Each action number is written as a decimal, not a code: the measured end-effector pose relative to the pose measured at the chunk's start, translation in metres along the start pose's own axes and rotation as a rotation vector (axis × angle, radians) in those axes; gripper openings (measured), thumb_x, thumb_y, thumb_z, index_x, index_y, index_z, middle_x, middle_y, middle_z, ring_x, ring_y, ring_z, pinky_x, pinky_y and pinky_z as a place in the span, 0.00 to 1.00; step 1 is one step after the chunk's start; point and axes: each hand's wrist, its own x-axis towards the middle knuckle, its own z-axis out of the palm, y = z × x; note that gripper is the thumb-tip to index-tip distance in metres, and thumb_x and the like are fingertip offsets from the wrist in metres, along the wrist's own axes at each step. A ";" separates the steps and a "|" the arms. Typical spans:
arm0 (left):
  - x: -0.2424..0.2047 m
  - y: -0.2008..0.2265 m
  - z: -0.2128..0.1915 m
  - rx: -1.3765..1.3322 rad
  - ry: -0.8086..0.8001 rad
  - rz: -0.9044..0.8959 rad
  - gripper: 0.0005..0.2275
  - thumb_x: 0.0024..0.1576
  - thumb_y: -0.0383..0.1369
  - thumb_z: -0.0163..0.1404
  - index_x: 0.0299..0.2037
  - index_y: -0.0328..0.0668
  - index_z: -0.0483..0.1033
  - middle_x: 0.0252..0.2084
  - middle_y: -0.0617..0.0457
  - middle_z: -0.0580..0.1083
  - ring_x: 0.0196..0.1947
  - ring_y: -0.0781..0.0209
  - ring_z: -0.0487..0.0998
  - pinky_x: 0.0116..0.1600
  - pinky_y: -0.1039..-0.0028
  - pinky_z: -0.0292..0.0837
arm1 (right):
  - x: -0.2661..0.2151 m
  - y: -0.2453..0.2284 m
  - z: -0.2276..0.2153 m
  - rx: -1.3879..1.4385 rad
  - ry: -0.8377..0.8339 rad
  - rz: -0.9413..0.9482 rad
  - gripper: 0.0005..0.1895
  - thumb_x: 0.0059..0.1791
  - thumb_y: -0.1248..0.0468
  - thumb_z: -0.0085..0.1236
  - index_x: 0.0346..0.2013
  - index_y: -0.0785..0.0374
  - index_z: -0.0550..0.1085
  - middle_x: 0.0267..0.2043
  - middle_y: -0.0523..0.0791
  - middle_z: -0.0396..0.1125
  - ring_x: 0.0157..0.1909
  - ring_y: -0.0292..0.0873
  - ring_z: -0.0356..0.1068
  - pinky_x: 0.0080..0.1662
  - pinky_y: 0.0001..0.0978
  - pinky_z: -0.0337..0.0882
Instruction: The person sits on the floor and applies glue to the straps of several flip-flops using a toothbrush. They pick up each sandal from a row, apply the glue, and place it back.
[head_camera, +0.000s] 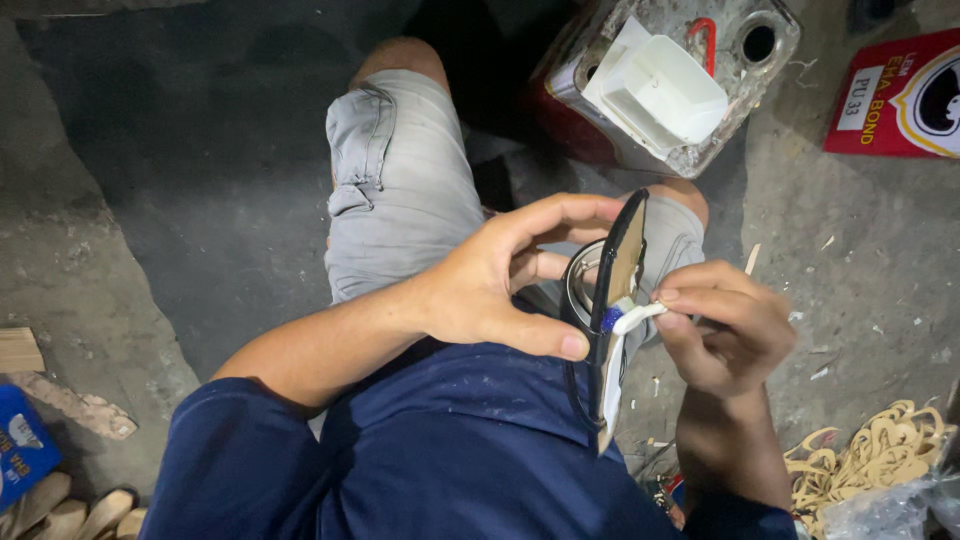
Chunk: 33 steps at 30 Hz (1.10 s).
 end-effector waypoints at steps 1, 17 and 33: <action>0.000 0.000 0.000 -0.004 0.000 0.006 0.43 0.53 0.25 0.67 0.76 0.28 0.52 0.69 0.43 0.64 0.65 0.60 0.72 0.73 0.68 0.69 | 0.001 0.000 0.001 -0.003 -0.004 0.006 0.07 0.49 0.72 0.63 0.40 0.70 0.74 0.36 0.54 0.72 0.34 0.41 0.74 0.35 0.25 0.72; 0.000 0.002 0.001 -0.018 -0.014 0.010 0.40 0.55 0.24 0.66 0.75 0.27 0.52 0.67 0.43 0.66 0.64 0.61 0.73 0.73 0.68 0.69 | 0.004 -0.013 -0.009 -0.112 -0.005 0.095 0.08 0.51 0.73 0.63 0.43 0.68 0.74 0.38 0.53 0.73 0.35 0.40 0.74 0.37 0.23 0.71; 0.002 -0.006 -0.004 -0.191 0.052 -0.012 0.40 0.56 0.20 0.62 0.77 0.33 0.49 0.66 0.42 0.65 0.59 0.58 0.76 0.70 0.62 0.73 | -0.013 0.001 -0.002 -0.051 0.012 0.073 0.09 0.49 0.75 0.62 0.42 0.67 0.75 0.40 0.54 0.72 0.34 0.39 0.73 0.37 0.23 0.71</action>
